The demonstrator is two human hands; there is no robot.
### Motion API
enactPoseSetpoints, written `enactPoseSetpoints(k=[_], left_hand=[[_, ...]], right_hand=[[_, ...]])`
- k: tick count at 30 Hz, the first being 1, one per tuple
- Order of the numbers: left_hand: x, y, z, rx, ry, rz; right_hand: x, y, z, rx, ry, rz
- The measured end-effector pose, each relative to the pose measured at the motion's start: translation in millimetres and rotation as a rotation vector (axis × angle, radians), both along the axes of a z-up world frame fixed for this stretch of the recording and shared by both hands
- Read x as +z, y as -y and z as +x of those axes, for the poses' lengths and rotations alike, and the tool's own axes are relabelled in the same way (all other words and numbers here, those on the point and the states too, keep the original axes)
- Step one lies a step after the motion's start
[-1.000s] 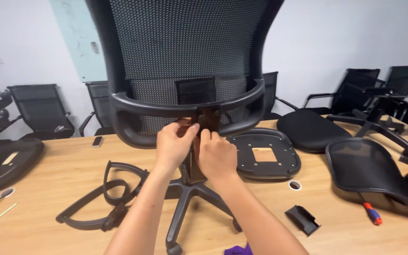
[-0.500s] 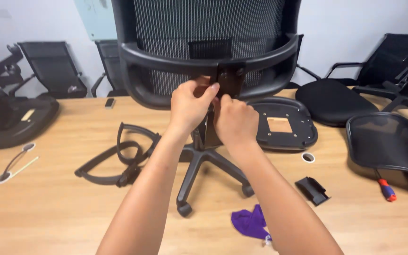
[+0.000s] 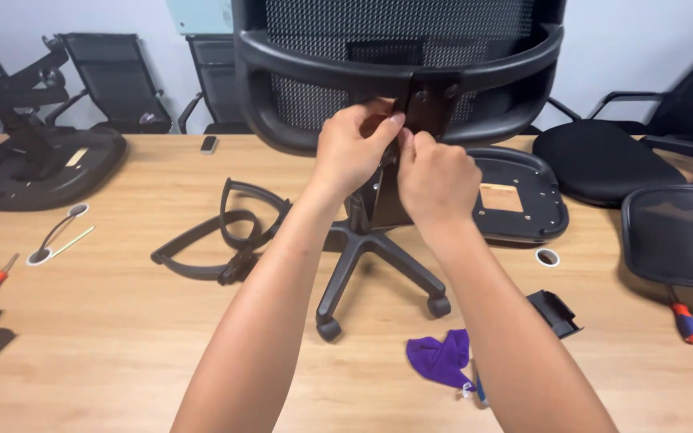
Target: The person assembles an office chair on a wooden table. They align a mounting bracket against the backrest, insert screws by hand, and tighten them with a screwdriver. They then lift the seat assembly, place it onto the gas lift of the wheeled base, and continue fastening screws underneath the seat.
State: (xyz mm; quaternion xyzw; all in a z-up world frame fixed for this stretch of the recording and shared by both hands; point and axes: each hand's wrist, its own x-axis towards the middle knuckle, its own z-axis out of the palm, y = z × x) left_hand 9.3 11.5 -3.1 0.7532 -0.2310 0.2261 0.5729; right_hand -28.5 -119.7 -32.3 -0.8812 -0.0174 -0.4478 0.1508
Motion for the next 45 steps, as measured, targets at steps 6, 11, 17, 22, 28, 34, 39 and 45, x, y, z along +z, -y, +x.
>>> enactPoseSetpoints(k=[6,11,17,22,28,34,39,45], left_hand=[[-7,3,12,-0.007,-0.012,-0.027],[-25,2,15,-0.034,0.069,-0.026],[-49,10,-4,-0.143,0.259,-0.123],[-73,21,-39,-0.014,0.38,-0.167],[-140,57,-62,0.041,0.166,-0.21],[-281,114,-73,-0.221,-0.339,-0.174],[-415,159,-114,-0.438,-0.838,0.041],[-511,163,-152,-0.348,-0.932,0.148]], right_hand=[[1,1,0,0.125,0.116,-0.031],[1,3,-1,0.085,0.0,0.034],[0,11,-5,0.238,-0.018,0.103],[-8,24,-16,0.313,-0.084,0.116],[-69,63,-31,0.39,-0.012,0.204],[-204,134,-56,0.194,-0.192,0.462],[-369,192,-85,-0.094,-0.557,0.497],[-467,204,-116,-0.268,-0.828,0.478]])
